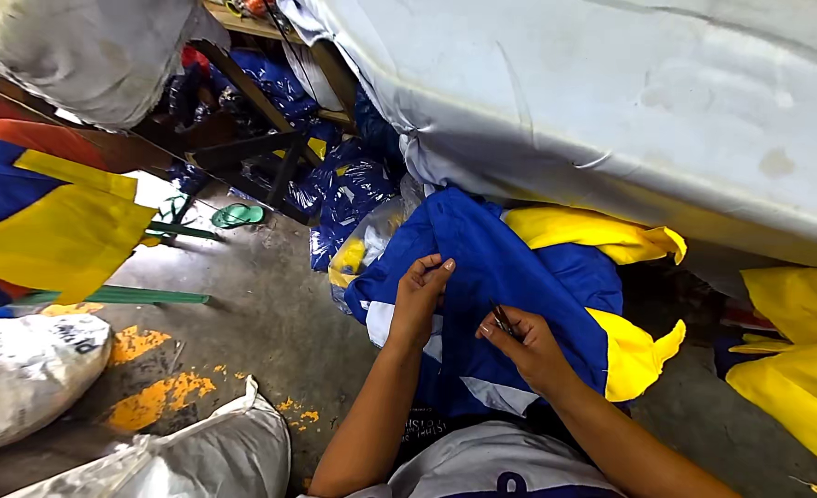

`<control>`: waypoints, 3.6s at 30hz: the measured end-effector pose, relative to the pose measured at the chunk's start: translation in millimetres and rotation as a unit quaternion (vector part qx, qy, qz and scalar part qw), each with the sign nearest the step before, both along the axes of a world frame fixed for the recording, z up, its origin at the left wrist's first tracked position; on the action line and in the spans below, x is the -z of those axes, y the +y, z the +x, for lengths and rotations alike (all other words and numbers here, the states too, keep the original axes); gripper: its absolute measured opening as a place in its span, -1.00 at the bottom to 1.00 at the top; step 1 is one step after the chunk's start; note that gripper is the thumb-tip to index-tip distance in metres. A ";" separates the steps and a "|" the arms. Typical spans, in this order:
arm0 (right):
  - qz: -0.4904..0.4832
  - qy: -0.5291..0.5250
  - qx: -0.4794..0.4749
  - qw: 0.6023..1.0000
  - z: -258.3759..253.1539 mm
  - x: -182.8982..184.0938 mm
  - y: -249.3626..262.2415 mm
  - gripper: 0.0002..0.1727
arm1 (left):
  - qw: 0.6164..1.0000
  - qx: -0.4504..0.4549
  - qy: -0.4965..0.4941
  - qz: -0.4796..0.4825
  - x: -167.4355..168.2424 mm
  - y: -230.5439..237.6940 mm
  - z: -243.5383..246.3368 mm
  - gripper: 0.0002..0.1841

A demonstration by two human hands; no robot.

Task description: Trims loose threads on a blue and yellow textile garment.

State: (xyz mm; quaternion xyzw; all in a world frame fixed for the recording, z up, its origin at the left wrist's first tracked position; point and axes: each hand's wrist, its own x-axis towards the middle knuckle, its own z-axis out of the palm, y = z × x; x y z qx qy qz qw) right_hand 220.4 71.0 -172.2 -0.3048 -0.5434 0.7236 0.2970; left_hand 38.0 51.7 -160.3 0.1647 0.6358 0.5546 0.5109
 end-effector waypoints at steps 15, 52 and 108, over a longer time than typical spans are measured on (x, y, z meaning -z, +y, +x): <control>-0.198 0.105 -0.064 0.972 -8.1 -16.5 4.2 -0.47 | 0.999 0.033 -0.025 0.031 -1.1 -0.6 8.0 -0.88; -0.422 0.179 -0.107 0.882 3.7 -42.3 13.1 -0.42 | 0.976 0.002 0.079 0.204 -17.7 -13.9 39.7 -0.84; -0.136 0.074 -0.040 0.987 -4.3 -26.7 16.7 -0.54 | 0.981 -0.034 -0.017 0.189 -23.9 -14.9 55.9 -0.78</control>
